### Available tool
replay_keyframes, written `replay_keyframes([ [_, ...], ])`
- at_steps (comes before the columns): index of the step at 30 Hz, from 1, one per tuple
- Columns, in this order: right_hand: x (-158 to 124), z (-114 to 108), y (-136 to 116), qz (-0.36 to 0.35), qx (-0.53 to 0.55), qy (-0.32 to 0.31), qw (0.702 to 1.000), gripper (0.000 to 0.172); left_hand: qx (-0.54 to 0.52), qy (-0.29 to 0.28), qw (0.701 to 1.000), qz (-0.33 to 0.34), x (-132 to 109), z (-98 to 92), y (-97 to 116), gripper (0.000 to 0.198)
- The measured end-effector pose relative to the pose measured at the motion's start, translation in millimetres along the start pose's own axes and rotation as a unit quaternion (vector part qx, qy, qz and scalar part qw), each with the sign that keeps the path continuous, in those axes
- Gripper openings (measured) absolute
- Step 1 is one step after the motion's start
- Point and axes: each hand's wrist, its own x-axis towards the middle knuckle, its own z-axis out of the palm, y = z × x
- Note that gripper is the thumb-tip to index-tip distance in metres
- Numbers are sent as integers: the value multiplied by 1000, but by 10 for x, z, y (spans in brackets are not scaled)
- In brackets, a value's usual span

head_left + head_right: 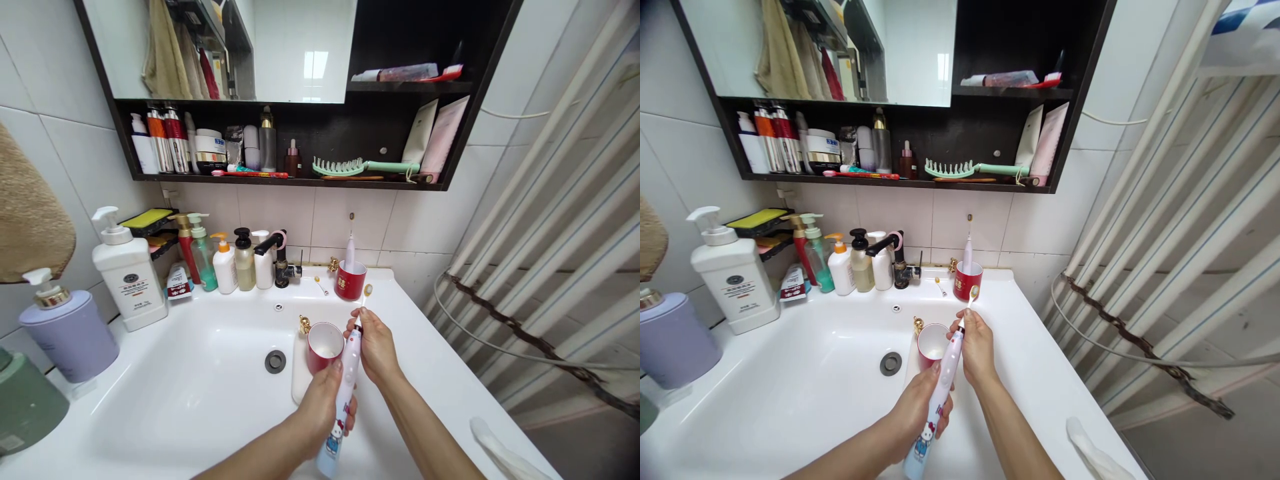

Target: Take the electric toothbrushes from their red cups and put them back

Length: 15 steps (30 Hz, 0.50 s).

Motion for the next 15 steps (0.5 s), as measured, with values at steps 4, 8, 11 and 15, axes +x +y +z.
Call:
replay_keyframes([
  [4, -7, 13, 0, 2, 0, 10, 1000, 24, 1, 0, 1000, -2, -2, -4, 10, 49],
  [8, -1, 20, -22, 5, -2, 10, 1000, 21, -2, -5, 1000, 0, -2, -6, -18, 50],
  [11, 43, -49, -63, 2, 5, 32, 999, 21, 2, -11, 1000, 0, -6, 4, -70, 53],
  [15, 177, -177, -94, -4, -58, 30, 998, 23, -14, 7, 1000, -8, 4, 0, -80, 55],
])
